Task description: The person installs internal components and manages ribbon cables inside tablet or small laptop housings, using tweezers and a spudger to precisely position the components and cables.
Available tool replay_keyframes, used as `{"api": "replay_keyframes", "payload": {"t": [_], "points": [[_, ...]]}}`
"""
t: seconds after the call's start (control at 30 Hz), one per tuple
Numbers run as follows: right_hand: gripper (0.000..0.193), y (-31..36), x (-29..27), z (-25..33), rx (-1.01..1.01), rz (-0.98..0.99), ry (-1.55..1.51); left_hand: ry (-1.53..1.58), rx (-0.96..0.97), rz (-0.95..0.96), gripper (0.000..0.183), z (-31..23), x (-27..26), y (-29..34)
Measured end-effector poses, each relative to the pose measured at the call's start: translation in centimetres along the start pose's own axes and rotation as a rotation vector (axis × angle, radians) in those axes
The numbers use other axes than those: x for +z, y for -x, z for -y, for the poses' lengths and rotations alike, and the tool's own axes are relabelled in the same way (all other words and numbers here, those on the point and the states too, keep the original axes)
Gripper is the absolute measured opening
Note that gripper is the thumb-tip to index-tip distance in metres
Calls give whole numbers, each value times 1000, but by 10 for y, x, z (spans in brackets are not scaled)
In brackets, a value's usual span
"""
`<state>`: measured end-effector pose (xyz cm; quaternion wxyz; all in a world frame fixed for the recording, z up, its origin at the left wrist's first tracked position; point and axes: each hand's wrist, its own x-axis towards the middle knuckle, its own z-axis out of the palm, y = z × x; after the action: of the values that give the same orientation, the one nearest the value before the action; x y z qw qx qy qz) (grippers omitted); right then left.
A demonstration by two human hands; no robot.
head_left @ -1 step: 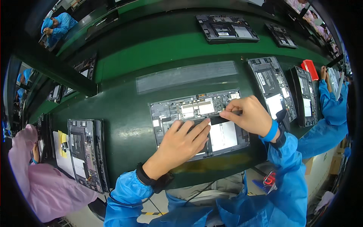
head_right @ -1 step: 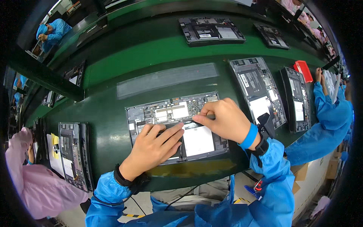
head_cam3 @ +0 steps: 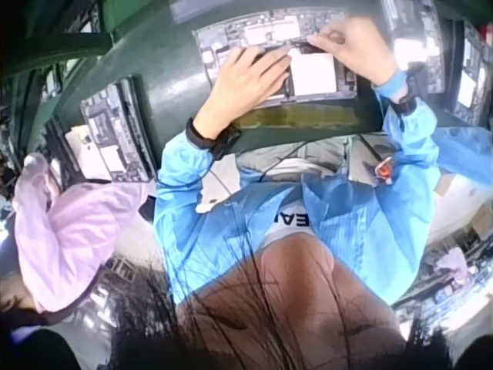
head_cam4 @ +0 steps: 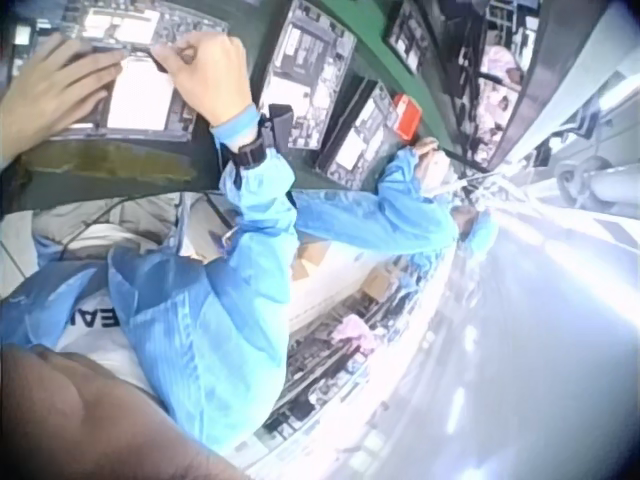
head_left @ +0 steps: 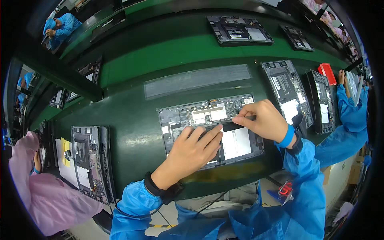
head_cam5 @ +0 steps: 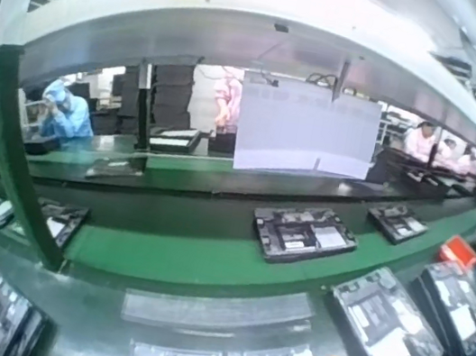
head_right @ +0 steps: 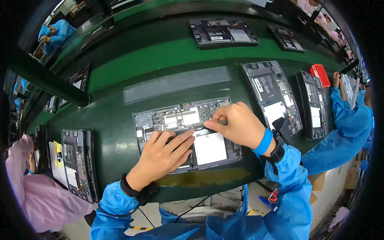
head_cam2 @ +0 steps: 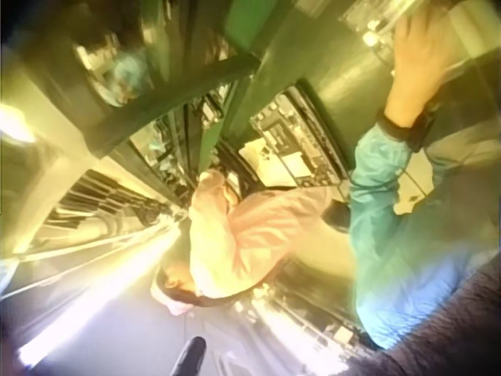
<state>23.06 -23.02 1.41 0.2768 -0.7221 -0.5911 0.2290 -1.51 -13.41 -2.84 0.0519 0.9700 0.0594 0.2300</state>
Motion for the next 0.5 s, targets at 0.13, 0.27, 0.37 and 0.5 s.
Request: {"api": "replay_keyframes", "payload": {"t": [0.13,0.27,0.37,0.5], "points": [[31,-9,-3,6,34,115,29,2,-3,-22,35,0,0,2],[33,-15,-1,7,45,163,-30,21,3,-36,34,2,3,4],[34,-17,1,5,50,179,-42,29,4,-37,34,2,2,4],[33,-16,3,3,49,161,-62,17,6,-32,33,3,2,4]]}}
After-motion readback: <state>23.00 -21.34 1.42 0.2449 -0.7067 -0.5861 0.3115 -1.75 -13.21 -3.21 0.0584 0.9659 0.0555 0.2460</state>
